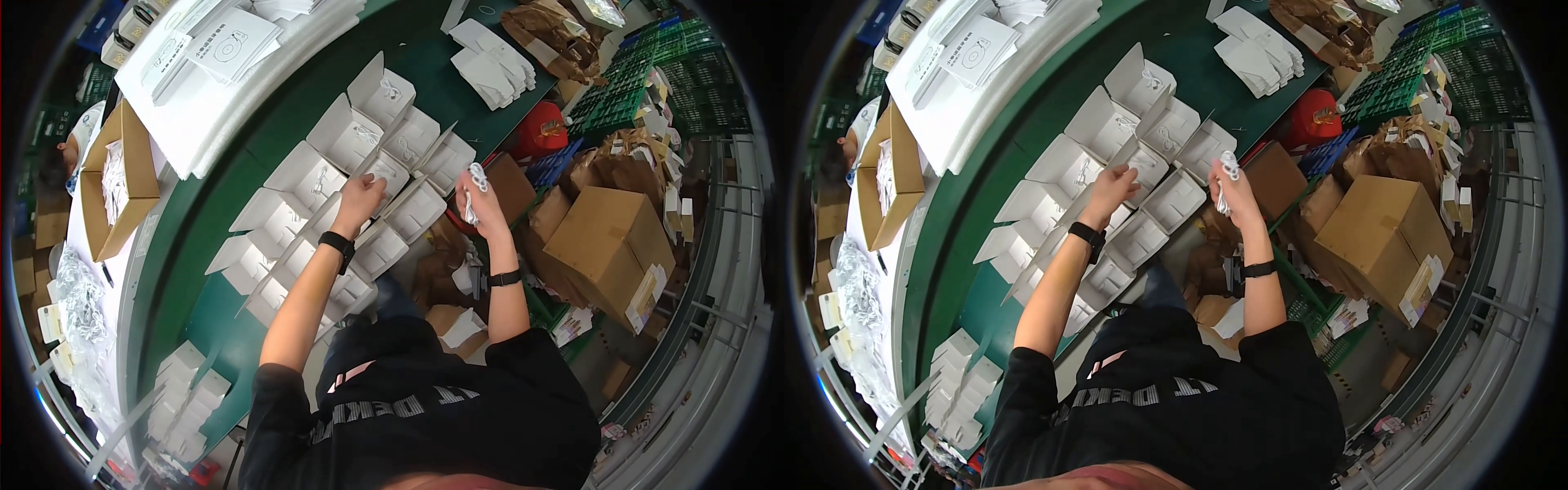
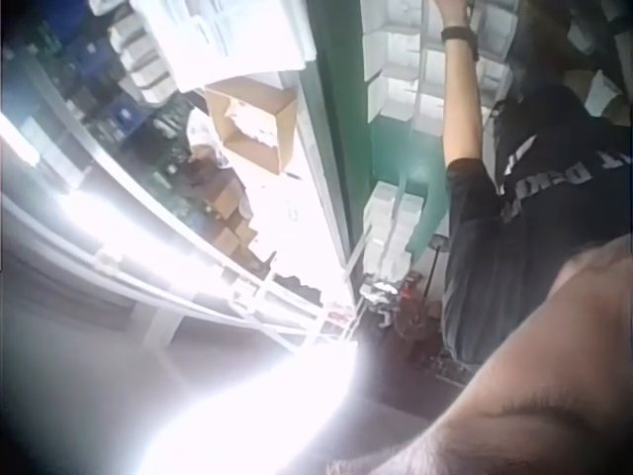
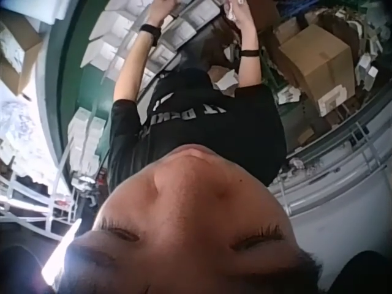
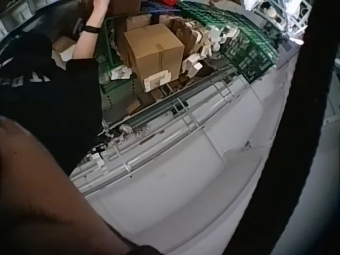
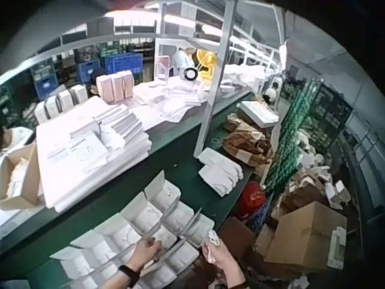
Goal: Folding cardboard boxes and placing electronic components with attached cables into them on an assembly line.
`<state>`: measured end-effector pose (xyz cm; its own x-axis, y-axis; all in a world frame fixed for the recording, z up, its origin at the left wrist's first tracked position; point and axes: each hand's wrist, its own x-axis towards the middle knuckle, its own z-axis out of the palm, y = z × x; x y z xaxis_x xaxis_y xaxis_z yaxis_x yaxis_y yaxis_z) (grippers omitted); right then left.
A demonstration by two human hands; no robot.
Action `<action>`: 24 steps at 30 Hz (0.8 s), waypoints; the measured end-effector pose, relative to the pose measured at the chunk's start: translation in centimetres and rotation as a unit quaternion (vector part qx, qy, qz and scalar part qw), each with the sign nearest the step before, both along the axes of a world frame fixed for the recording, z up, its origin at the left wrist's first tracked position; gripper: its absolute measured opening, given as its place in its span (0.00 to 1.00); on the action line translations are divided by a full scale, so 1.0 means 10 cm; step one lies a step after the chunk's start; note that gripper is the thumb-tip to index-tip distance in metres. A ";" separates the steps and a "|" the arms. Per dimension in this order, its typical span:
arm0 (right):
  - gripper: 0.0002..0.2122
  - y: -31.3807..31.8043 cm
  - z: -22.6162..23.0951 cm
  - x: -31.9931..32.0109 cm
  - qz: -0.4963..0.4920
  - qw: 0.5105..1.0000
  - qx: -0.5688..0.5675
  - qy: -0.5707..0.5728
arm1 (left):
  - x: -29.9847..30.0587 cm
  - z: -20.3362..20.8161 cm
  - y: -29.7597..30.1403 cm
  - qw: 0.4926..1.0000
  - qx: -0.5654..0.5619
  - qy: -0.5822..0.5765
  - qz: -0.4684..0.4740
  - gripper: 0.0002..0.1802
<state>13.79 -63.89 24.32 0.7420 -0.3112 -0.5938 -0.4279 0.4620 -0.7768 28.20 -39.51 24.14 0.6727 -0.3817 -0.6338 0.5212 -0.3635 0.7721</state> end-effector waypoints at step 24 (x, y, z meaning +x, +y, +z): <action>0.06 -0.62 -0.70 0.39 -0.108 0.984 0.145 -0.005 | -0.58 -0.22 1.44 0.976 -0.080 0.037 0.201 0.16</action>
